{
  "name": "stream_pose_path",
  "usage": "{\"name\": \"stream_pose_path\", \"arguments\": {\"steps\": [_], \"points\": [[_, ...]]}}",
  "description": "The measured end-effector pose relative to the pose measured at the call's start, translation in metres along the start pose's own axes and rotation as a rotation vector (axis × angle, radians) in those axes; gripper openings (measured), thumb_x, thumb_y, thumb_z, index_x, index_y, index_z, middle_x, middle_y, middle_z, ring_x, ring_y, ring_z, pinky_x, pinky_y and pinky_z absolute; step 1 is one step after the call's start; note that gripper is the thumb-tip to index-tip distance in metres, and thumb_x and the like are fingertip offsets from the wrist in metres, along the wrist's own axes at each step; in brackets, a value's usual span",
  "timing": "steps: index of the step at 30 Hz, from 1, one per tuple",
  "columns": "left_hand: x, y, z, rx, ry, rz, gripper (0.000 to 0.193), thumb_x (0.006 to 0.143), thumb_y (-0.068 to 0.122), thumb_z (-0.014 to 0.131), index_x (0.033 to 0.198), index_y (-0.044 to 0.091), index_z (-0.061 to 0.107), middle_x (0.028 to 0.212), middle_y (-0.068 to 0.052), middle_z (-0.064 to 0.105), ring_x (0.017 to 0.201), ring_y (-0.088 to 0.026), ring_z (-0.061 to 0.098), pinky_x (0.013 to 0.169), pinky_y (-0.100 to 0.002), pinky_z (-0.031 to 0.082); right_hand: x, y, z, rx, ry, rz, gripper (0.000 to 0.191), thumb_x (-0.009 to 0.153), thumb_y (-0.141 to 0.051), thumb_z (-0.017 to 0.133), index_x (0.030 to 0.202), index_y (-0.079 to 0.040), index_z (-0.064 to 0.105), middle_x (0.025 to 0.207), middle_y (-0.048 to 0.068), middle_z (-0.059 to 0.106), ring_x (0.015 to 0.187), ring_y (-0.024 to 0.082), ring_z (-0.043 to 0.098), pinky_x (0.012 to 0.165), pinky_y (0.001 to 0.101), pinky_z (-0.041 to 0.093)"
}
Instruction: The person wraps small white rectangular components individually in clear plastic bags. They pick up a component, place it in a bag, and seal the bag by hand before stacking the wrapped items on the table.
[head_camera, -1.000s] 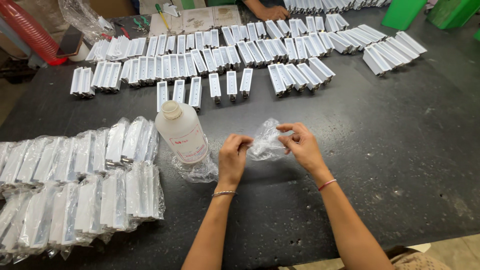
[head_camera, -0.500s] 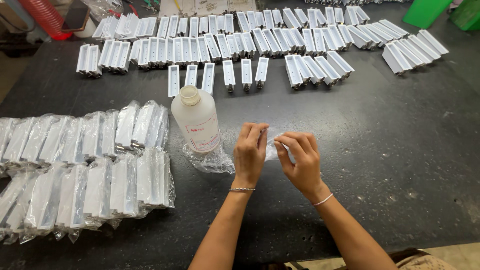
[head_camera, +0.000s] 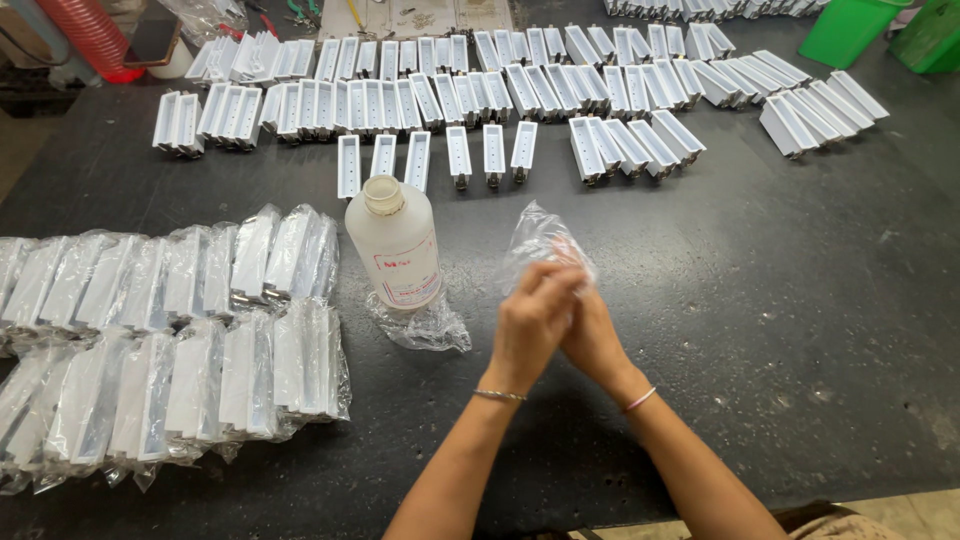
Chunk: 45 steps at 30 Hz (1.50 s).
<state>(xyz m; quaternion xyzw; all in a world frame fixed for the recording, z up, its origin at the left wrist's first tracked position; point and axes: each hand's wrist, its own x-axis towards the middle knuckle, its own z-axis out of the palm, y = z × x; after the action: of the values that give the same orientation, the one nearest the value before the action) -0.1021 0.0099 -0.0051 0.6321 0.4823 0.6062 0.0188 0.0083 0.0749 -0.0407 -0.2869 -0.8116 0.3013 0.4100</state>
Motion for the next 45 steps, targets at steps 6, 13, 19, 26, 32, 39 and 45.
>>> {"name": "stream_pose_path", "arguments": {"steps": [6,13,19,26,32,39,45], "points": [[-0.012,0.026,0.018,-0.030,-0.195,0.209,0.020,0.089,0.003,0.072,0.108,0.009,0.073,0.108,-0.003,0.068,0.094,-0.020,0.071,0.082,-0.031,0.060,0.004,0.021,-0.025,-0.326,0.242,-0.241,0.025,0.093,-0.015,0.069,0.117,-0.017,0.061,0.147,0.010,0.051,0.134,0.031,0.052,0.115,0.0447,0.046],[-0.006,0.033,0.013,-0.067,-0.234,0.198,0.022,0.087,0.002,0.072,0.107,0.010,0.074,0.107,-0.004,0.068,0.093,-0.019,0.070,0.083,-0.030,0.060,0.008,0.016,-0.038,0.171,0.282,0.082,0.068,0.090,-0.029,0.071,0.149,-0.017,0.040,0.154,0.008,0.044,0.106,0.022,0.064,0.094,0.0398,0.061],[-0.013,0.043,0.018,-0.137,-0.346,0.253,0.018,0.090,0.003,0.072,0.105,0.011,0.073,0.104,-0.002,0.069,0.092,-0.018,0.071,0.082,-0.029,0.061,0.009,0.023,-0.034,0.030,0.357,-0.016,0.090,0.089,-0.024,0.089,0.157,-0.013,0.032,0.151,0.019,0.040,0.135,0.036,0.054,0.116,0.0477,0.051],[-0.013,0.034,0.017,-0.277,-0.386,0.060,0.011,0.094,0.015,0.073,0.105,0.010,0.073,0.101,-0.004,0.072,0.069,-0.012,0.069,0.063,-0.024,0.059,0.014,0.028,-0.038,0.294,0.215,0.232,0.124,0.064,-0.032,0.090,0.159,-0.016,0.012,0.161,0.017,0.031,0.130,0.034,0.056,0.104,0.0465,0.055],[0.005,-0.034,-0.005,0.074,-0.044,-0.503,0.035,0.091,0.033,0.074,0.105,0.002,0.066,0.089,-0.012,0.071,0.074,-0.022,0.067,0.063,-0.035,0.054,0.009,0.025,-0.029,0.327,-0.045,0.139,0.128,0.065,-0.037,0.091,0.162,-0.016,0.009,0.168,0.011,0.021,0.138,0.033,0.050,0.108,0.0470,0.052],[-0.010,-0.085,-0.009,0.145,0.017,-0.821,0.034,0.095,0.039,0.064,0.094,0.006,0.071,0.071,-0.013,0.072,0.065,-0.027,0.071,0.062,-0.042,0.053,0.005,0.031,-0.044,0.029,-0.356,0.089,0.103,0.073,-0.046,0.084,0.158,-0.013,0.036,0.170,0.007,0.024,0.156,0.029,0.026,0.122,0.0473,0.031],[-0.009,-0.092,-0.018,0.452,0.022,-0.792,0.030,0.104,0.034,0.055,0.099,0.006,0.065,0.079,-0.019,0.072,0.076,-0.040,0.071,0.065,-0.050,0.054,0.007,0.022,-0.051,-0.191,-0.548,0.209,0.066,0.071,-0.041,0.084,0.132,-0.025,0.069,0.158,-0.001,0.049,0.148,0.024,0.040,0.121,0.0439,0.034]]}}
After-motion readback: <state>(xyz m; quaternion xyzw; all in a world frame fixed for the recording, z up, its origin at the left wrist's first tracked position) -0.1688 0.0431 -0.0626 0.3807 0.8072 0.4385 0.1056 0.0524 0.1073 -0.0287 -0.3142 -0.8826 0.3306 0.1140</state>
